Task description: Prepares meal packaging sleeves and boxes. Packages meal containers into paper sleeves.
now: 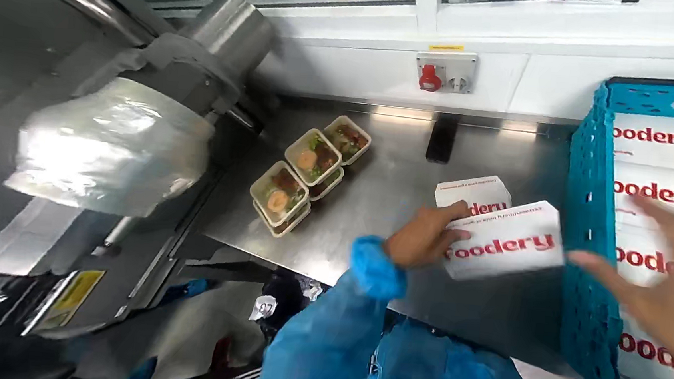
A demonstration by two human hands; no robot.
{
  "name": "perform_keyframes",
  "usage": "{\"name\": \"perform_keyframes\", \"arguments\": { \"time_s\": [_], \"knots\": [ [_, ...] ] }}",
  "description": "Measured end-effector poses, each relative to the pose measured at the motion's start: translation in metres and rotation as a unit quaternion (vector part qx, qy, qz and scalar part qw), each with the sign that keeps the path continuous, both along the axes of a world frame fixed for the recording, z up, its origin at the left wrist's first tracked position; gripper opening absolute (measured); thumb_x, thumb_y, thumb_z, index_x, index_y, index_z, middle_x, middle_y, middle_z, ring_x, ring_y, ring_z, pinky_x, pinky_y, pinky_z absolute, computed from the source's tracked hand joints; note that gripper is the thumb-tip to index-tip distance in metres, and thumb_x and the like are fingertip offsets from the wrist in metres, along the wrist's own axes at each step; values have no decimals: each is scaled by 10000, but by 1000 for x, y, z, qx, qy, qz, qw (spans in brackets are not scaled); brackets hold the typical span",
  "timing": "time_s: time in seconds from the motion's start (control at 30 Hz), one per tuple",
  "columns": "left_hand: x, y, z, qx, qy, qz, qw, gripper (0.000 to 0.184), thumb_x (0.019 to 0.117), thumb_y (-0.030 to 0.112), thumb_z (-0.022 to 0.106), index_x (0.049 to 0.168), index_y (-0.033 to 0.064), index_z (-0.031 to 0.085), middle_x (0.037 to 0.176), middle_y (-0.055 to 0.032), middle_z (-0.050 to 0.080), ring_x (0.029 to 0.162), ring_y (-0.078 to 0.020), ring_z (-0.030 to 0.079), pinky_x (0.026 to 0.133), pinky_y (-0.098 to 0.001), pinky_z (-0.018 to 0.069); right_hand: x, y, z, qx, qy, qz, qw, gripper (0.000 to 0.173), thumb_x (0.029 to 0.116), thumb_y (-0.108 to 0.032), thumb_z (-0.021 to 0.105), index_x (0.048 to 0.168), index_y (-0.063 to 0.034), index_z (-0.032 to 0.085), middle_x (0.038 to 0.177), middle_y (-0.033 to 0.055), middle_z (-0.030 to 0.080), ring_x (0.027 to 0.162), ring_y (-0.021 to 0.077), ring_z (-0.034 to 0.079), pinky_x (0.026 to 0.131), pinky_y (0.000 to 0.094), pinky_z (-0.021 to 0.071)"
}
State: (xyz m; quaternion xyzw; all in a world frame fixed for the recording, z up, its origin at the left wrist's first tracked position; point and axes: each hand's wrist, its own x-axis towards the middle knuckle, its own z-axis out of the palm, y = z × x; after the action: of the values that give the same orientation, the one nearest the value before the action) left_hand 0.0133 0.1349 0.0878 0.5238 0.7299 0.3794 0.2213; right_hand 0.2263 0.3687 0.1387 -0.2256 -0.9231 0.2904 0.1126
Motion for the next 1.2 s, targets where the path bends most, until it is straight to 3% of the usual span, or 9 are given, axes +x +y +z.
{"name": "perform_keyframes", "arguments": {
  "time_s": [0.1,0.23,0.33,0.4,0.57,0.73,0.83,1.07,1.2],
  "knots": [
    [28,-62,16,56,52,46,996,273,1029,154,604,1271,30,601,951,-71,722,800,-142,713,737,-350,624,-41,-75,-33,-25,71,-57,996,560,791,-474,827,1153,-75,677,941,119,717,830,309,705,687,588,558],
    [25,-149,7,46,183,141,972,454,1050,155,559,1494,87,497,982,-71,727,732,-178,708,648,-366,611,-79,-163,-39,16,80,-76,994,561,768,-497,832,1008,-17,667,881,156,648,750,333,639,630,561,499],
    [16,-214,8,41,218,181,958,468,1005,82,587,1471,116,560,851,-61,671,614,-180,644,535,-353,561,-101,-218,-27,96,35,24,995,539,784,-495,812,895,9,655,712,175,599,618,389,608,537,583,468],
    [13,-258,9,40,211,213,953,444,981,52,598,1416,135,626,815,-50,657,575,-167,617,501,-346,536,-115,-241,-19,70,-25,136,988,424,784,-429,840,732,-79,607,563,66,521,511,291,559,482,517,442],
    [23,-349,0,75,139,277,948,400,976,38,590,1358,118,678,876,-45,694,696,-131,650,629,-321,579,-152,-282,-25,-200,-184,287,919,187,832,-292,845,879,-175,706,781,-30,730,739,114,723,689,333,621],
    [40,-369,-29,61,145,327,932,393,966,54,583,1322,161,710,901,-32,721,686,-147,673,589,-362,573,-158,-325,-33,-95,-249,293,918,325,819,-472,832,883,-167,738,748,-16,692,720,141,673,699,433,552],
    [42,-370,-44,75,101,311,942,320,1025,142,564,1307,145,716,955,-34,730,854,-155,692,763,-359,597,-164,-332,-23,-49,-337,322,883,364,872,-506,780,838,-146,739,736,2,678,730,152,657,706,426,531],
    [21,-345,-49,130,19,337,932,273,1009,100,589,1229,95,751,1090,-28,749,1026,-130,683,925,-313,568,-156,-319,-35,52,-161,283,944,359,817,-385,841,712,-84,675,667,63,598,647,253,622,614,508,514],
    [8,-324,-50,164,-56,322,931,270,1020,118,563,1204,61,752,1228,-49,720,1163,-156,643,1015,-355,529,-160,-277,-37,-213,-246,324,888,195,924,-383,723,878,-193,731,743,-57,709,691,69,681,646,297,575]
  ]
}}
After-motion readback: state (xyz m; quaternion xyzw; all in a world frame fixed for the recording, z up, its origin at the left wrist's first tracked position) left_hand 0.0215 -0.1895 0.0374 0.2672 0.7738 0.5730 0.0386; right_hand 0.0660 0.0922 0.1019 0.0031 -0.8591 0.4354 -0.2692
